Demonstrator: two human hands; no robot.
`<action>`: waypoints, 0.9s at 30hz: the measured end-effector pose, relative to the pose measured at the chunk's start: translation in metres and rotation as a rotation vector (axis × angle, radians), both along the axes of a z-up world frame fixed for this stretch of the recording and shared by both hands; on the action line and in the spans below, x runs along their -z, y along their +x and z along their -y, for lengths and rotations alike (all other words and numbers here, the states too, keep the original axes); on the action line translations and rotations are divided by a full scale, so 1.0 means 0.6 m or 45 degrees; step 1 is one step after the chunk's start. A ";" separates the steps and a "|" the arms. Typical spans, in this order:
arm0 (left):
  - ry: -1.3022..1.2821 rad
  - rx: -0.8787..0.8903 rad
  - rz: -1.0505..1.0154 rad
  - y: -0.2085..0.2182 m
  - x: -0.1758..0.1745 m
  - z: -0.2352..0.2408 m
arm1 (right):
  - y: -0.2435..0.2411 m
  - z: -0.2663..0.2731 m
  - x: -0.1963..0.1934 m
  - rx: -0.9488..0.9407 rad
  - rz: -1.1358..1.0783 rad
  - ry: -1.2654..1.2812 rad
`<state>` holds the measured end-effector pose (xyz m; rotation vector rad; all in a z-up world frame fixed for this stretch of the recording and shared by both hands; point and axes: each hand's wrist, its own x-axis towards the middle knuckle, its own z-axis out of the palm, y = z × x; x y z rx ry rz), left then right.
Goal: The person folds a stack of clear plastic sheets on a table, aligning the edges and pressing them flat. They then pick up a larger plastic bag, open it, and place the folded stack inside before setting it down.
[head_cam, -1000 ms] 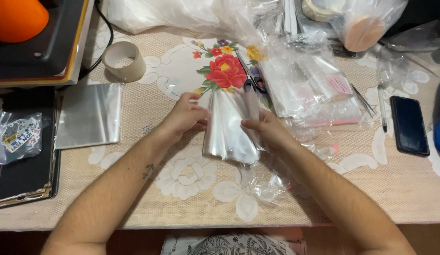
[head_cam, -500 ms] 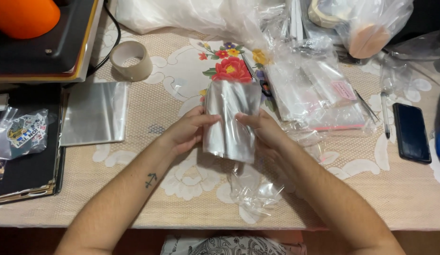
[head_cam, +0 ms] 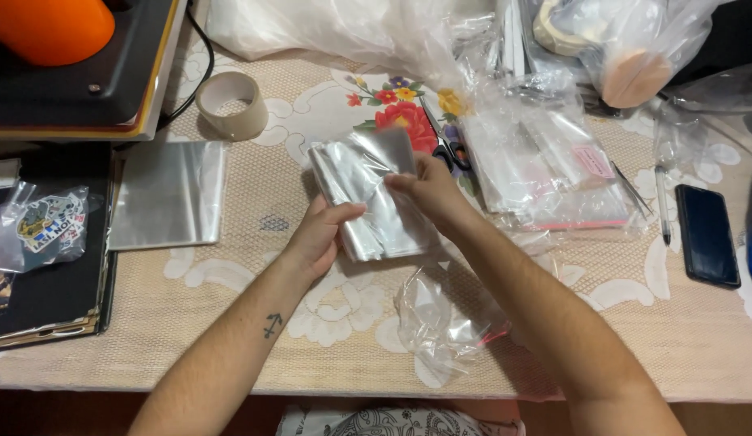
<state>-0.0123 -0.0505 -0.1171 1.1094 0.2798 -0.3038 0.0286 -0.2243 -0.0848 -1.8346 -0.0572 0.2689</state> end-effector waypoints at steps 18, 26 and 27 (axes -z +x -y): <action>0.278 -0.184 0.119 -0.028 -0.031 0.007 | 0.019 -0.014 0.032 -0.046 -0.043 0.169; 0.452 -0.134 0.718 -0.010 0.027 -0.001 | -0.020 0.006 0.027 -0.059 0.186 0.218; 0.516 -0.144 0.780 -0.010 0.031 0.001 | -0.029 0.006 0.020 -0.080 0.351 0.179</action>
